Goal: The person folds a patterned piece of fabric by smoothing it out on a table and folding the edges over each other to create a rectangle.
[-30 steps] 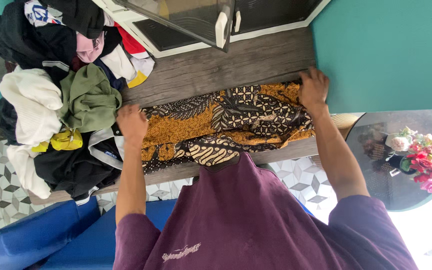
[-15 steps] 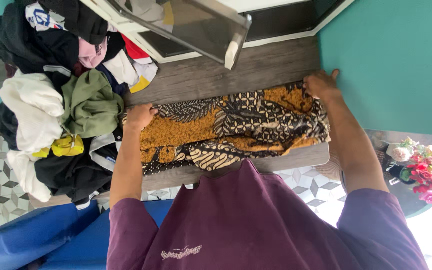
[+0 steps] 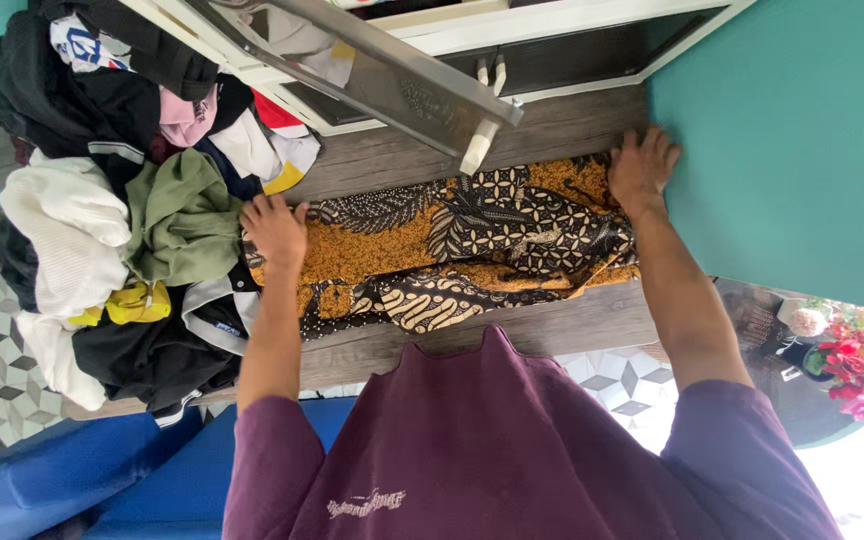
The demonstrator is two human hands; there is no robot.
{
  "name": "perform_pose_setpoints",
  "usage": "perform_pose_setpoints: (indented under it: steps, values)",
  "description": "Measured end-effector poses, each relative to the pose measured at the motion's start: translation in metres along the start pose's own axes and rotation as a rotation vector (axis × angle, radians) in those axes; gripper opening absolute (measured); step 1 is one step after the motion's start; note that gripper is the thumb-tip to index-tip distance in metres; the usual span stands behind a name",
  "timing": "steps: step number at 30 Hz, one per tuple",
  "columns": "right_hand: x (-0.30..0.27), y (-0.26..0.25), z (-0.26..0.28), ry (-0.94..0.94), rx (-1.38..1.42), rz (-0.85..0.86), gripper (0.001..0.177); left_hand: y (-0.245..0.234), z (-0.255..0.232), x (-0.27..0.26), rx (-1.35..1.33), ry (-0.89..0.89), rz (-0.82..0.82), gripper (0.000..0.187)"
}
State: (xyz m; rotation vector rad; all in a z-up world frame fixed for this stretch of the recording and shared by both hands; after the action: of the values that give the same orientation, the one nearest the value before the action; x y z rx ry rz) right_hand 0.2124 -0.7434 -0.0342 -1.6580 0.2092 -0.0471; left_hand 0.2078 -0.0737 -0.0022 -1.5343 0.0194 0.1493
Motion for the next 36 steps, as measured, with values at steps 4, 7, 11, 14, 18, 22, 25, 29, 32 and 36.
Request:
perform_pose_setpoints:
  steps: [4,7,11,14,18,22,25,29,32,36]
  values:
    - [-0.025,-0.002,0.048,0.121,0.488,0.206,0.038,-0.015,-0.069,-0.028,-0.162,0.215,-0.138,0.057]
    - [-0.061,-0.015,0.128,-0.240,0.335,0.125,0.055,-0.007,-0.113,-0.041,-0.280,0.322,-0.079,0.066]
    - [-0.083,-0.006,0.141,-0.269,0.352,0.253,0.069,0.010,-0.107,-0.053,-0.206,0.184,0.050,0.072]
    - [-0.086,0.002,0.138,-0.216,0.298,0.318,0.073,0.014,-0.073,-0.058,-0.168,0.057,0.170,0.074]
    - [-0.085,0.000,0.137,-0.206,0.286,0.318,0.073,0.013,-0.026,-0.058,-0.208,-0.100,0.174,0.079]
    - [-0.081,-0.001,0.136,-0.234,0.356,0.324,0.069,0.019,0.016,-0.056,-0.208,-0.224,0.119,0.084]
    - [-0.069,-0.001,0.105,-0.114,0.453,0.234,0.052,0.012,0.022,-0.056,-0.135,-0.115,-0.155,0.073]
    - [-0.039,-0.023,0.023,0.306,0.159,-0.061,0.049,0.008,0.014,-0.053,-0.112,0.066,-0.309,0.049]
    - [-0.028,-0.016,-0.023,0.452,0.258,0.076,0.049,0.010,0.007,-0.046,-0.114,0.178,-0.299,0.041]
    - [-0.017,0.012,-0.055,0.411,0.597,0.046,0.034,0.014,0.014,-0.032,-0.078,0.170,-0.253,0.024]
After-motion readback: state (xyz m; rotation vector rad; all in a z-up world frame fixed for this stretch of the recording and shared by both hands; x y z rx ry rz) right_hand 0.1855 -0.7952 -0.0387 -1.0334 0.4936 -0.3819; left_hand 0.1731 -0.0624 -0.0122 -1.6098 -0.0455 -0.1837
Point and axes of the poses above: each hand's wrist, its own x-axis towards the middle knuckle, its own y-axis out of the palm, z = x × y, the point moved 7 cm from there along x, towards the middle knuckle, and after that the axes turned 1 degree about y, right-handed, at the moved point
